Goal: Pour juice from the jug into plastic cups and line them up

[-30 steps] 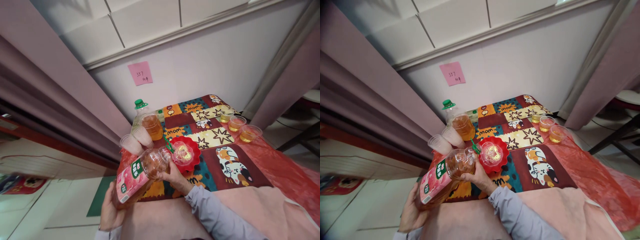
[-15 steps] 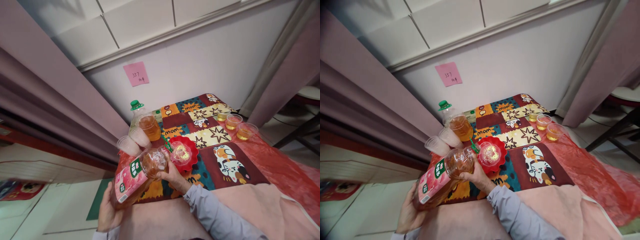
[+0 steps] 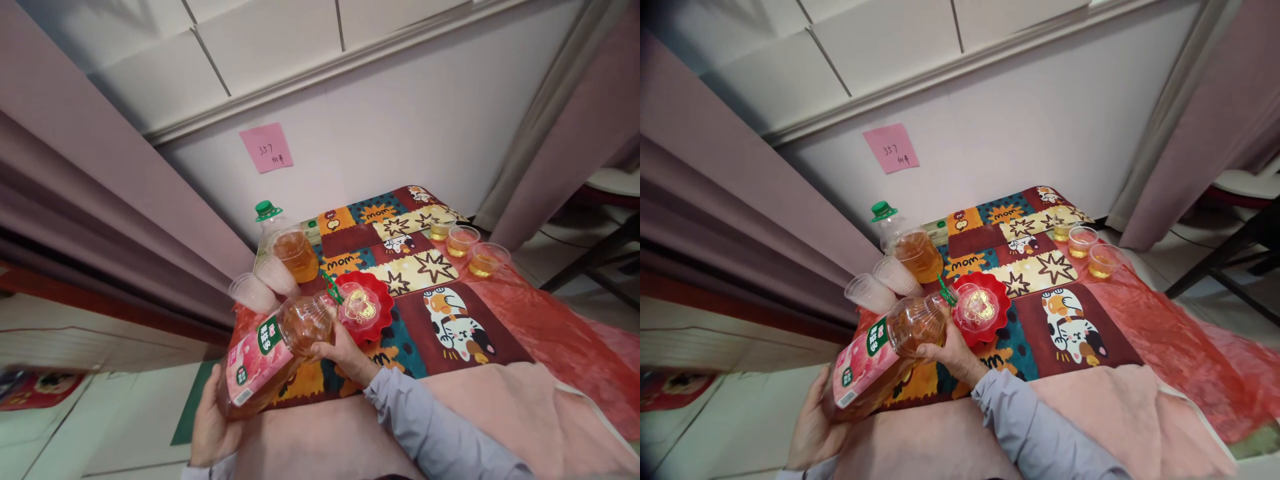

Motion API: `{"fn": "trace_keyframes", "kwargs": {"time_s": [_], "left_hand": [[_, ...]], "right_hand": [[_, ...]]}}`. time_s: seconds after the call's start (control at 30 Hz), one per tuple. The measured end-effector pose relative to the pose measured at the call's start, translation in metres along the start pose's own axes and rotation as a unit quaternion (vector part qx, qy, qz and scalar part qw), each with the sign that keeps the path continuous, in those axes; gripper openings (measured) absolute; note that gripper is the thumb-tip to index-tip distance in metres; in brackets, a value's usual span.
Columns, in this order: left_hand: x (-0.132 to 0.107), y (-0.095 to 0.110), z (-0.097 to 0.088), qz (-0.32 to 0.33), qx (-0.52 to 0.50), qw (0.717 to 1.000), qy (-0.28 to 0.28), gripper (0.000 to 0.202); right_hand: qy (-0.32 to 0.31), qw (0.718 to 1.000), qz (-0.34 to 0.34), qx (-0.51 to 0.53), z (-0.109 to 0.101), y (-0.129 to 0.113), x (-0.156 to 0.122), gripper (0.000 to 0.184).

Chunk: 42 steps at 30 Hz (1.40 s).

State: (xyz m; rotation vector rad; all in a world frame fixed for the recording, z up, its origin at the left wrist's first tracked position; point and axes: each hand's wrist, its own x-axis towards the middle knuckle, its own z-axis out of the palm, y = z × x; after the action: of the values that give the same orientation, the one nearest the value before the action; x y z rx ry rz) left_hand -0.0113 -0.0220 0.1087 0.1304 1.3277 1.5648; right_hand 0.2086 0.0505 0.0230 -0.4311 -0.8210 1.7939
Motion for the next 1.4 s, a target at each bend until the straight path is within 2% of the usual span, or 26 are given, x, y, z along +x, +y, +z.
{"fn": "trace_keyframes", "kwargs": {"time_s": [0.13, 0.23, 0.37, 0.5, 0.67, 0.87, 1.07, 1.27, 1.4], "left_hand": [[0.001, 0.001, -0.001, -0.005, 0.003, 1.0, -0.008, 0.061], [-0.002, 0.002, 0.004, 0.001, 0.025, 1.0, -0.003, 0.06], [-0.007, 0.005, 0.012, -0.003, 0.038, 0.999, 0.008, 0.062], [-0.009, 0.007, 0.014, -0.021, 0.036, 0.999, 0.002, 0.067], [-0.009, 0.01, 0.015, -0.048, 0.023, 0.999, 0.003, 0.075], [-0.012, 0.011, 0.02, -0.032, 0.033, 0.999, 0.013, 0.074], [-0.016, 0.012, 0.024, -0.033, 0.07, 0.997, 0.025, 0.068], [-0.02, 0.013, 0.03, -0.029, 0.08, 0.996, 0.034, 0.068], [-0.019, 0.013, 0.029, -0.016, 0.085, 0.996, 0.03, 0.066]], "right_hand": [[0.0, 1.0, 0.015, 0.001, 0.001, -0.003, 0.0, 0.104], [0.004, 1.0, 0.024, 0.008, 0.0, -0.003, 0.0, 0.105], [0.012, 1.0, 0.025, -0.004, 0.0, -0.004, 0.0, 0.097], [0.009, 0.999, 0.028, 0.018, 0.001, -0.006, -0.001, 0.1], [0.015, 1.0, 0.022, 0.004, 0.003, -0.011, -0.002, 0.089], [0.004, 0.999, 0.034, 0.007, 0.003, -0.013, -0.001, 0.099], [0.011, 0.999, 0.034, -0.004, 0.004, -0.015, -0.003, 0.09], [0.016, 0.999, 0.03, 0.01, 0.004, -0.016, -0.002, 0.103], [0.013, 0.999, 0.032, 0.009, 0.005, -0.016, -0.003, 0.101]]}}
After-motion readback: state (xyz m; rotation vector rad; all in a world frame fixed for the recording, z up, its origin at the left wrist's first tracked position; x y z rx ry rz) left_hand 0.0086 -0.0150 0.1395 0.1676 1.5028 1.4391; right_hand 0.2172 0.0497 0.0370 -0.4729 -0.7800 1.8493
